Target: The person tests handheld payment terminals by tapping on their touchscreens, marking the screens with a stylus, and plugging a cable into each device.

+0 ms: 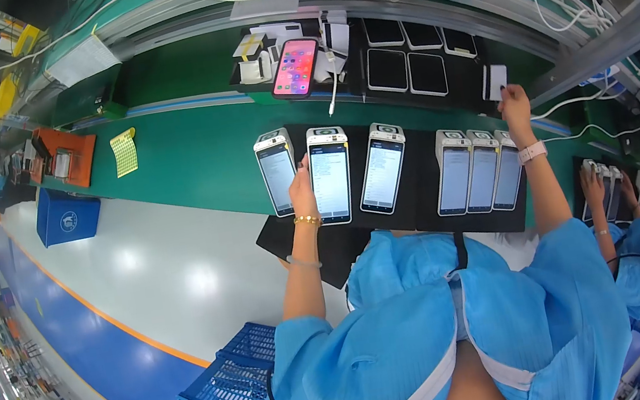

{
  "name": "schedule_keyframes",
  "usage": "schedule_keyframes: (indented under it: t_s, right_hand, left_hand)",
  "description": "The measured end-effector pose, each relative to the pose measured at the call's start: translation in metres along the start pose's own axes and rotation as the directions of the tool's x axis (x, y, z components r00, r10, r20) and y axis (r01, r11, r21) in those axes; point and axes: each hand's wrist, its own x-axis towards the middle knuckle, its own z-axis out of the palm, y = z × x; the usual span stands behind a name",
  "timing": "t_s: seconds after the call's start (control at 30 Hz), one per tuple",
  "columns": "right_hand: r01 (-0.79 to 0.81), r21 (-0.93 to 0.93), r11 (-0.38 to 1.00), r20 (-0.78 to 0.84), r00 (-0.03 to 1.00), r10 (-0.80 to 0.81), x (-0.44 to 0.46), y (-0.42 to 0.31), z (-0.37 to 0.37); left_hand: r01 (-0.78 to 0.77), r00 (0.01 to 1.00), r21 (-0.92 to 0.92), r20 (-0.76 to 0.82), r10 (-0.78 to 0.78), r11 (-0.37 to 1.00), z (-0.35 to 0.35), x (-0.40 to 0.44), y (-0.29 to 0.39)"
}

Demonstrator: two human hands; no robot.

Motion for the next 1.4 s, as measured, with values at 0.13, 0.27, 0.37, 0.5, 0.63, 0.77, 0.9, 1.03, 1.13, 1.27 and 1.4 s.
schedule_keyframes:
  t_s: [0.13,0.27,0.37,0.5,0.63,0.77,0.9,1.03,1.13,1.27,1.4]
  right_hand:
    - [-0.229,0.236,0.944,0.097,0.973,0.211,0.011,0.021,0.007]
    - [-0.420,0.464,0.780,0.292,0.904,0.312,0.023,0.026,0.018]
    - [-0.345,0.276,0.897,0.194,0.934,0.299,0.008,0.012,0.021]
    - [-0.152,0.246,0.957,0.222,0.970,0.097,-0.015,0.036,0.024]
    - [0.004,0.216,0.976,0.446,0.889,-0.102,-0.066,0.056,0.034]
    - [-0.084,0.181,0.980,0.693,0.718,-0.066,-0.142,0.037,0.060]
    - [-0.167,0.058,0.984,0.832,0.554,0.045,-0.197,0.010,0.081]
    - [-0.102,0.012,0.995,0.884,0.466,0.037,-0.221,0.006,0.094]
    - [-0.002,0.002,1.000,0.904,0.427,-0.001,-0.232,0.004,0.094]
    - [0.026,-0.013,1.000,0.929,0.371,0.002,-0.234,0.004,0.094]
    - [0.047,0.000,0.999,0.936,0.351,-0.017,-0.231,0.017,0.102]
  left_hand:
    - [0.030,0.999,0.097,0.021,-0.032,0.995,0.010,0.021,-0.010]
    - [-0.004,0.999,-0.045,0.031,0.006,0.999,0.010,0.044,-0.041]
    - [0.021,0.999,-0.097,0.027,-0.019,0.995,-0.003,0.054,-0.069]
    - [-0.395,0.900,0.609,0.105,0.424,0.688,-0.017,0.068,-0.104]
    - [-0.182,0.937,0.858,0.003,0.350,0.481,0.011,0.026,-0.035]
    - [-0.318,0.827,0.819,-0.007,0.562,0.477,0.006,0.007,0.002]
    - [-0.151,0.751,0.934,-0.105,0.652,0.323,-0.018,0.005,0.021]
    - [-0.103,0.702,0.929,-0.185,0.687,0.356,-0.040,-0.005,0.023]
    - [-0.061,0.695,0.919,-0.242,0.677,0.390,-0.053,-0.016,0.016]
    - [-0.013,0.685,0.908,-0.297,0.665,0.418,-0.066,-0.035,0.014]
    - [0.042,0.674,0.889,-0.362,0.644,0.457,-0.074,-0.056,0.015]
